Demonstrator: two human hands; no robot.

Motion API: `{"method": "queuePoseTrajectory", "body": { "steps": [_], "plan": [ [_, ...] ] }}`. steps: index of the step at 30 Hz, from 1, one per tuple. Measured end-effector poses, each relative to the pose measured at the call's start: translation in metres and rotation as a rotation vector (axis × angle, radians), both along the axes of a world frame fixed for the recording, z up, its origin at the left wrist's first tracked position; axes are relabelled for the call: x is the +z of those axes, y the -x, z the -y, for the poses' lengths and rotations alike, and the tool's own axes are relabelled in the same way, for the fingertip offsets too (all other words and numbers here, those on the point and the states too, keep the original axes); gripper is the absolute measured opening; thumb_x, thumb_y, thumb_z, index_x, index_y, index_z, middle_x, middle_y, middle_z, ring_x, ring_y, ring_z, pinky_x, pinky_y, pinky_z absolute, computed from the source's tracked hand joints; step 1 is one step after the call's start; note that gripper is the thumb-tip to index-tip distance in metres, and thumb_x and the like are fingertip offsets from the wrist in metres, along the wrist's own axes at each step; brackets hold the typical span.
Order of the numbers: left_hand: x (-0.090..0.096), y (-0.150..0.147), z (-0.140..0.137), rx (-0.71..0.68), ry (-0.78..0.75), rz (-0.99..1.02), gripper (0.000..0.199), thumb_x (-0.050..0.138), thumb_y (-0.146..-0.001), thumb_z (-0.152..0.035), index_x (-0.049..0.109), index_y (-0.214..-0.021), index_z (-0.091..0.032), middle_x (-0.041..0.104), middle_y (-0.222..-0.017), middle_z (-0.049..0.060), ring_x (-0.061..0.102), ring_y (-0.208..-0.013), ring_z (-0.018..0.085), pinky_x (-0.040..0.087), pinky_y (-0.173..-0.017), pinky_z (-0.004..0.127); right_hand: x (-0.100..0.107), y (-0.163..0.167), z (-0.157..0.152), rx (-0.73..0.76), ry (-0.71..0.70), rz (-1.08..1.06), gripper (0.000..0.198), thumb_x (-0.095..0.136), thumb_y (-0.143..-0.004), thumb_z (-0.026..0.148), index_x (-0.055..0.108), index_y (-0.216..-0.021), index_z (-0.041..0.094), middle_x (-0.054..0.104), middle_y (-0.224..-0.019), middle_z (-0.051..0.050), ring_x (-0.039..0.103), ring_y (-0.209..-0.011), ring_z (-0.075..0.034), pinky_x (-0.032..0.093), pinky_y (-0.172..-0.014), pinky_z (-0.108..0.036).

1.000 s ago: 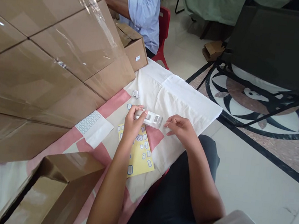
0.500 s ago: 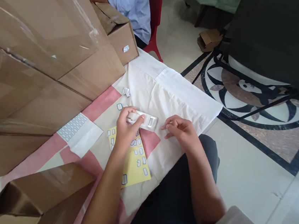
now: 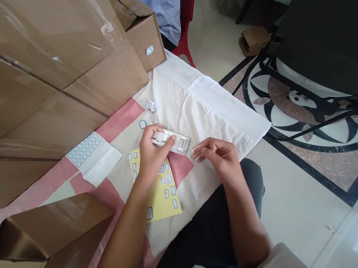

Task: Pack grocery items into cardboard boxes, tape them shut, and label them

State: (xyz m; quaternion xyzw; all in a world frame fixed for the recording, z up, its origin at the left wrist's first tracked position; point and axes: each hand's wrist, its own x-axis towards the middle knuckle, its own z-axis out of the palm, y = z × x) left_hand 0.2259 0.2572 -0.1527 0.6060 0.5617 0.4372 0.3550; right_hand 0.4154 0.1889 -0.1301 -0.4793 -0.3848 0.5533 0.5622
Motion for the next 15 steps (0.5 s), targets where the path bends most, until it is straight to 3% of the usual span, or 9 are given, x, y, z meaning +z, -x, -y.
{"method": "queuePoseTrajectory", "body": {
  "steps": [3, 10, 15],
  "plan": [
    [-0.001, 0.000, 0.000, 0.004, 0.007, -0.003, 0.026, 0.075, -0.080, -0.031, 0.053, -0.092, -0.025, 0.063, -0.121, 0.003, 0.063, -0.111, 0.021, 0.048, -0.096, 0.032, -0.004, -0.002, 0.002, -0.001, -0.007, 0.026, 0.043, 0.066, -0.082, 0.024, 0.032, -0.055, 0.021, 0.076, -0.086, -0.004, 0.072, -0.070, -0.016, 0.055, -0.061, -0.029],
    [-0.001, -0.001, -0.001, 0.013, -0.009, 0.005, 0.026, 0.075, -0.079, -0.031, 0.054, -0.092, -0.024, 0.064, -0.121, 0.004, 0.062, -0.114, 0.021, 0.048, -0.095, 0.032, -0.012, -0.005, -0.002, -0.006, 0.128, 0.125, 0.040, 0.063, -0.078, 0.019, 0.031, -0.054, 0.021, 0.075, -0.086, -0.006, 0.069, -0.059, -0.014, 0.043, -0.045, -0.024],
    [0.001, -0.001, 0.000, 0.017, -0.006, -0.036, 0.026, 0.074, -0.080, -0.032, 0.053, -0.093, -0.025, 0.064, -0.121, 0.004, 0.062, -0.113, 0.020, 0.048, -0.091, 0.030, -0.004, -0.004, 0.001, 0.023, -0.013, 0.072, 0.044, 0.065, -0.083, 0.023, 0.033, -0.054, 0.021, 0.076, -0.089, -0.005, 0.068, -0.059, -0.013, 0.047, -0.052, -0.027]
  ]
}}
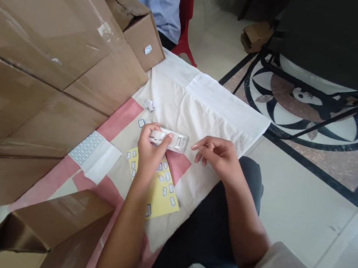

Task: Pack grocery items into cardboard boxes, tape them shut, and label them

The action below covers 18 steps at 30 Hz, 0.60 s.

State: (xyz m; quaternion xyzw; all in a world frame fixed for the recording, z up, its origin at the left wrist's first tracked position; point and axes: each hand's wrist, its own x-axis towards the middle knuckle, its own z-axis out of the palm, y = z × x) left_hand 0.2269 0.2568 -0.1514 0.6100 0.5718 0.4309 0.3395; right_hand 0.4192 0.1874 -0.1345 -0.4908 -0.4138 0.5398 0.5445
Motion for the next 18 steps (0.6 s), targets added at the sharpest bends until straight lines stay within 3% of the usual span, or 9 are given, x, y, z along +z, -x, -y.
{"method": "queuePoseTrajectory", "body": {
  "steps": [4, 7, 13, 18],
  "plan": [
    [0.000, 0.000, 0.000, -0.012, -0.023, -0.012, 0.025, 0.073, -0.082, -0.033, 0.053, -0.093, -0.024, 0.064, -0.119, 0.003, 0.063, -0.110, 0.019, 0.048, -0.093, 0.030, 0.002, 0.004, 0.007, 0.019, -0.114, -0.029, 0.041, 0.065, -0.088, 0.026, 0.038, -0.057, 0.021, 0.076, -0.096, -0.005, 0.066, -0.059, -0.012, 0.052, -0.058, -0.030],
    [0.000, 0.000, 0.001, -0.015, -0.030, 0.004, 0.024, 0.073, -0.083, -0.033, 0.053, -0.093, -0.024, 0.064, -0.118, 0.003, 0.063, -0.108, 0.019, 0.048, -0.093, 0.030, -0.002, 0.003, 0.009, -0.004, -0.102, 0.039, 0.040, 0.063, -0.088, 0.024, 0.037, -0.058, 0.021, 0.076, -0.097, -0.005, 0.066, -0.060, -0.012, 0.053, -0.061, -0.031],
    [-0.001, -0.001, 0.001, -0.008, -0.060, 0.011, 0.024, 0.074, -0.083, -0.032, 0.054, -0.093, -0.024, 0.064, -0.117, 0.004, 0.062, -0.114, 0.020, 0.047, -0.097, 0.030, -0.009, -0.001, 0.004, -0.096, 0.039, 0.252, 0.038, 0.057, -0.083, 0.016, 0.031, -0.057, 0.024, 0.058, -0.057, -0.002, 0.075, -0.098, -0.027, 0.045, -0.056, -0.025],
    [0.002, 0.000, 0.000, -0.007, -0.040, 0.002, 0.026, 0.075, -0.083, -0.034, 0.052, -0.092, -0.025, 0.064, -0.118, 0.004, 0.061, -0.119, 0.020, 0.046, -0.099, 0.031, -0.007, -0.002, 0.003, -0.064, 0.076, 0.226, 0.037, 0.057, -0.083, 0.017, 0.032, -0.057, 0.025, 0.051, -0.052, 0.000, 0.076, -0.096, -0.027, 0.043, -0.054, -0.025]
  ]
}}
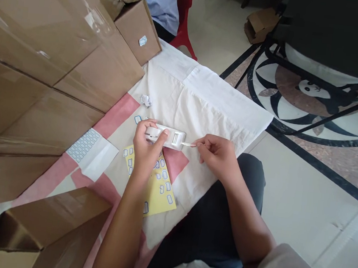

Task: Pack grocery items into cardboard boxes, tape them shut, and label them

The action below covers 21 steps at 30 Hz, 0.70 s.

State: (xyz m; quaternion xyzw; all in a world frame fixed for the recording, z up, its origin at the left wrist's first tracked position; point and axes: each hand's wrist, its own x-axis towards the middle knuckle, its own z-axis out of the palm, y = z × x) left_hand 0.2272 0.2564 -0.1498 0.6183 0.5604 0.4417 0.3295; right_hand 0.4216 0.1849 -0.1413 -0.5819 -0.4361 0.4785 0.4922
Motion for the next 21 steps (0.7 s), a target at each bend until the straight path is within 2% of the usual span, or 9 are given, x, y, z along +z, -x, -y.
{"method": "queuePoseTrajectory", "body": {
  "steps": [4, 6, 8, 11, 15, 21],
  "plan": [
    [0.015, 0.002, 0.003, -0.031, 0.150, -0.116, 0.040, 0.083, -0.075, -0.043, 0.053, -0.095, -0.027, 0.062, -0.133, 0.003, 0.059, -0.124, 0.024, 0.045, -0.098, 0.034, 0.000, -0.001, -0.002, 0.016, 0.011, -0.006, 0.036, 0.057, -0.083, 0.015, 0.034, -0.057, 0.024, 0.051, -0.051, 0.001, 0.076, -0.096, -0.027, 0.044, -0.056, -0.025],
    [0.026, 0.000, 0.006, 0.000, 0.233, -0.244, 0.051, 0.088, -0.068, -0.049, 0.052, -0.098, -0.028, 0.060, -0.136, 0.003, 0.061, -0.118, 0.025, 0.046, -0.091, 0.035, 0.000, -0.001, -0.002, 0.022, 0.018, -0.007, 0.036, 0.057, -0.083, 0.015, 0.034, -0.057, 0.024, 0.051, -0.051, 0.001, 0.076, -0.097, -0.027, 0.044, -0.056, -0.024],
    [0.036, -0.004, 0.010, 0.046, 0.309, -0.369, 0.057, 0.088, -0.065, -0.054, 0.050, -0.100, -0.029, 0.064, -0.125, 0.001, 0.064, -0.103, 0.024, 0.046, -0.081, 0.034, 0.000, -0.001, -0.001, 0.026, 0.024, 0.002, 0.036, 0.057, -0.083, 0.015, 0.035, -0.057, 0.024, 0.051, -0.051, 0.001, 0.076, -0.096, -0.026, 0.044, -0.056, -0.023],
    [0.047, -0.010, 0.013, 0.042, 0.397, -0.437, 0.053, 0.082, -0.071, -0.056, 0.047, -0.102, -0.030, 0.065, -0.104, -0.003, 0.064, -0.089, 0.020, 0.045, -0.075, 0.031, 0.000, -0.001, -0.001, 0.026, 0.034, 0.030, 0.034, 0.057, -0.083, 0.016, 0.037, -0.058, 0.023, 0.051, -0.051, 0.002, 0.077, -0.093, -0.025, 0.043, -0.056, -0.022],
    [0.049, -0.014, 0.011, 0.040, 0.403, -0.442, 0.053, 0.080, -0.072, -0.054, 0.046, -0.104, -0.029, 0.063, -0.103, -0.004, 0.064, -0.091, 0.018, 0.046, -0.077, 0.030, -0.003, -0.001, -0.003, 0.033, 0.038, 0.021, 0.033, 0.058, -0.081, 0.018, 0.034, -0.058, 0.023, 0.054, -0.052, 0.002, 0.077, -0.089, -0.024, 0.042, -0.055, -0.021],
    [0.039, -0.013, 0.008, 0.026, 0.346, -0.446, 0.049, 0.077, -0.073, -0.053, 0.045, -0.101, -0.028, 0.060, -0.105, -0.001, 0.062, -0.099, 0.022, 0.045, -0.080, 0.033, -0.014, 0.000, -0.007, 0.044, 0.008, -0.034, 0.031, 0.057, -0.078, 0.023, 0.034, -0.057, 0.025, 0.057, -0.051, 0.001, 0.076, -0.078, -0.023, 0.042, -0.054, -0.022]
  ]
}}
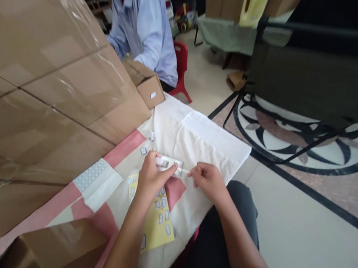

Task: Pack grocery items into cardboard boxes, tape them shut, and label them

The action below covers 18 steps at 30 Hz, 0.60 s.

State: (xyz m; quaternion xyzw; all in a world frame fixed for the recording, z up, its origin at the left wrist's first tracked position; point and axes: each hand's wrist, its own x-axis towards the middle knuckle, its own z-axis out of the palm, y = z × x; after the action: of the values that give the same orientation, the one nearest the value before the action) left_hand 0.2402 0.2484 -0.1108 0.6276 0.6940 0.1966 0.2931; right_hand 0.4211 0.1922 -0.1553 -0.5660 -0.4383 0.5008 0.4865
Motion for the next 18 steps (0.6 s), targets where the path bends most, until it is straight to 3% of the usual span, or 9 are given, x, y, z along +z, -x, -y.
{"method": "queuePoseTrajectory", "body": {
  "steps": [4, 8, 13, 18],
  "plan": [
    [-0.010, 0.002, -0.003, -0.035, -0.048, 0.029, 0.049, 0.073, -0.073, -0.057, 0.044, -0.099, -0.027, 0.059, -0.103, 0.000, 0.061, -0.098, 0.025, 0.046, -0.081, 0.035, -0.007, -0.001, -0.004, 0.006, 0.013, -0.026, 0.028, 0.056, -0.075, 0.024, 0.035, -0.057, 0.024, 0.061, -0.054, 0.000, 0.070, -0.062, -0.017, 0.040, -0.051, -0.022],
    [-0.015, 0.003, -0.005, -0.055, -0.062, 0.062, 0.047, 0.070, -0.074, -0.058, 0.043, -0.098, -0.027, 0.059, -0.105, 0.002, 0.061, -0.100, 0.027, 0.047, -0.082, 0.036, -0.009, -0.003, -0.007, 0.004, 0.015, -0.022, 0.025, 0.055, -0.073, 0.025, 0.036, -0.056, 0.024, 0.062, -0.052, 0.000, 0.069, -0.061, -0.016, 0.039, -0.051, -0.021],
    [-0.013, 0.001, -0.004, -0.062, -0.058, 0.051, 0.046, 0.070, -0.074, -0.057, 0.043, -0.098, -0.027, 0.059, -0.112, 0.004, 0.062, -0.103, 0.028, 0.046, -0.085, 0.038, -0.006, -0.004, -0.011, 0.023, 0.053, 0.026, 0.023, 0.053, -0.070, 0.029, 0.034, -0.057, 0.024, 0.073, -0.070, -0.003, 0.056, -0.043, -0.008, 0.028, -0.039, -0.020],
    [-0.008, 0.001, -0.002, -0.067, -0.048, 0.015, 0.047, 0.069, -0.075, -0.058, 0.045, -0.102, -0.027, 0.060, -0.118, 0.007, 0.061, -0.112, 0.030, 0.045, -0.087, 0.039, -0.003, -0.007, -0.014, 0.057, 0.089, 0.060, 0.020, 0.053, -0.066, 0.030, 0.035, -0.058, 0.023, 0.074, -0.072, -0.003, 0.058, -0.043, -0.009, 0.025, -0.035, -0.020]
  ]
}}
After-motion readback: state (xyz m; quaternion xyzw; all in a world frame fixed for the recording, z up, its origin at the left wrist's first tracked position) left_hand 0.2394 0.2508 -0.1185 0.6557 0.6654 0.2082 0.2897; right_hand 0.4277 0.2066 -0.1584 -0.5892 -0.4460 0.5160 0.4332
